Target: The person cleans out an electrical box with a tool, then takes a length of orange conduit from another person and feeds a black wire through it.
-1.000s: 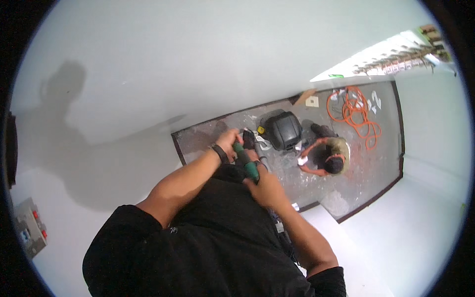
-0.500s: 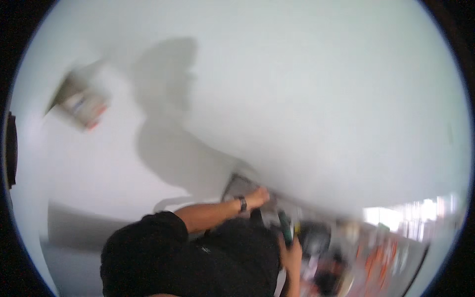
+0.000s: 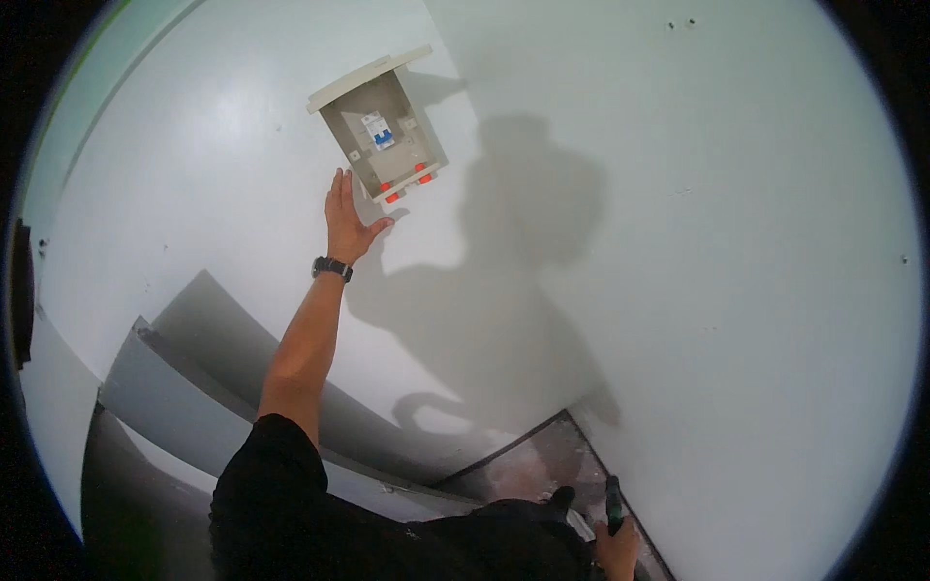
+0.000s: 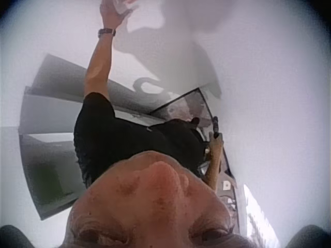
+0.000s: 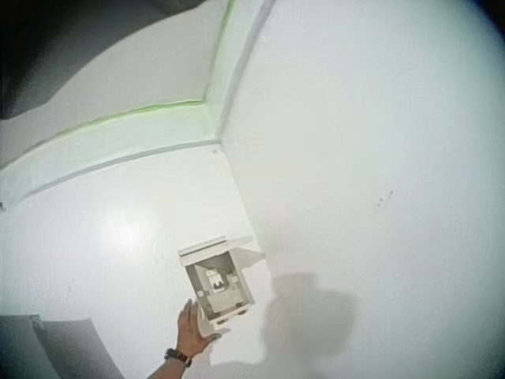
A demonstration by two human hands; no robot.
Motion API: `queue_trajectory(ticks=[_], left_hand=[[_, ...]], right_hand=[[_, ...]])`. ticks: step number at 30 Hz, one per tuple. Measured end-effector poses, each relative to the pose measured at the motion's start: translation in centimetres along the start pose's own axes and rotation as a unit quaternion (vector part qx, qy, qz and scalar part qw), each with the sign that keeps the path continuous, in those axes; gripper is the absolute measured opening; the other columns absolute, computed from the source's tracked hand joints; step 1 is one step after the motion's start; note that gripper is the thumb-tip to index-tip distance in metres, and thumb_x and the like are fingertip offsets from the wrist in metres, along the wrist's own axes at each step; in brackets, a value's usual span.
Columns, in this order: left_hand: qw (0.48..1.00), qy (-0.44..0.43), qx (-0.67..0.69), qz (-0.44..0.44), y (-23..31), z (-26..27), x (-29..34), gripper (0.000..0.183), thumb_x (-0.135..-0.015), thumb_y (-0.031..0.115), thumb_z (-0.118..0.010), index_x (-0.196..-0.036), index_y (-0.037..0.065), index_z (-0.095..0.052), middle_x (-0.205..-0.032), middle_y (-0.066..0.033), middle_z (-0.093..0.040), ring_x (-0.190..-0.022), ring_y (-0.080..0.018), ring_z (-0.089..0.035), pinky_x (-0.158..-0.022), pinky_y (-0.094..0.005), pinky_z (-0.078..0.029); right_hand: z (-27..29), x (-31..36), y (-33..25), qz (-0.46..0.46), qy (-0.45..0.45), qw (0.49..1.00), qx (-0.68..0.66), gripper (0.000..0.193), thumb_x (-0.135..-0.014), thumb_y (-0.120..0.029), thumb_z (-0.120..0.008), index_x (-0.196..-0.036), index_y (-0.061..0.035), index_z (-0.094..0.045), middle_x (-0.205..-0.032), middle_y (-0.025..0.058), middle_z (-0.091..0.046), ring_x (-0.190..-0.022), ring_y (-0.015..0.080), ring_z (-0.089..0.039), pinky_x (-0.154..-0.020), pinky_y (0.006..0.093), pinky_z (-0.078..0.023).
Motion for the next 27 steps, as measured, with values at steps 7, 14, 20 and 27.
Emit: queue_trajectory(ticks=[7,14,20,27], left_hand=[[0.990,-0.028,-0.132,0.027,-4.3,-7.2,-1.1,0.111,-0.082,0.046,-0.079,-0.160,0.000,-0.014,-0.167,-0.0186,-0.017,-0.154,-0.0401,-0.014,-0.121,-0.0656,-0.004],[0.969,-0.017,-0.236,0.076,-6.1,-10.4,-1.9,0.090,-0.092,0.027,-0.065,-0.160,0.000,-0.014,-0.168,-0.0160,-0.016,-0.156,-0.0397,-0.008,-0.118,-0.0701,0.004],[0.977,-0.002,-0.199,0.082,-6.3,-11.2,-1.6,0.086,-0.093,0.026,-0.061,-0.160,0.000,-0.014,-0.169,-0.0139,-0.016,-0.156,-0.0404,-0.006,-0.116,-0.0718,0.004],[0.965,0.005,-0.250,0.078,-7.4,-12.2,-2.4,0.081,-0.092,0.026,-0.061,-0.157,-0.001,-0.022,-0.165,-0.0162,-0.024,-0.156,-0.0415,-0.004,-0.115,-0.0739,0.004]], right_hand=[[-5.5,-3.8,-3.5,-0.034,-0.027,0.987,-0.155,0.031,-0.086,-0.022,-0.073,-0.091,0.0041,-0.058,-0.074,0.0170,-0.062,-0.064,0.0295,-0.062,-0.059,0.0424,-0.047],[-7.8,-4.9,-0.3,-0.132,-0.057,0.961,-0.237,0.034,-0.087,-0.022,-0.073,-0.101,0.0051,-0.059,-0.076,0.0134,-0.064,-0.062,0.0232,-0.065,-0.057,0.0376,-0.051],[-6.0,-5.1,0.7,-0.097,-0.006,0.990,-0.106,0.054,-0.083,-0.023,-0.074,-0.123,0.0098,-0.059,-0.113,0.0281,-0.067,-0.108,0.0390,-0.065,-0.096,0.0459,-0.048],[-5.3,-7.5,-1.4,-0.107,-0.064,0.990,-0.073,0.046,-0.084,-0.024,-0.074,-0.113,0.0084,-0.060,-0.099,0.0251,-0.067,-0.095,0.0372,-0.066,-0.085,0.0451,-0.050]])
Point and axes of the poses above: each hand's wrist, its own x-axis away from the middle knuckle, its own z-axis out of the back of the hand, y = z × x, the point moved 3 cm from there along -x, towards the middle knuckle
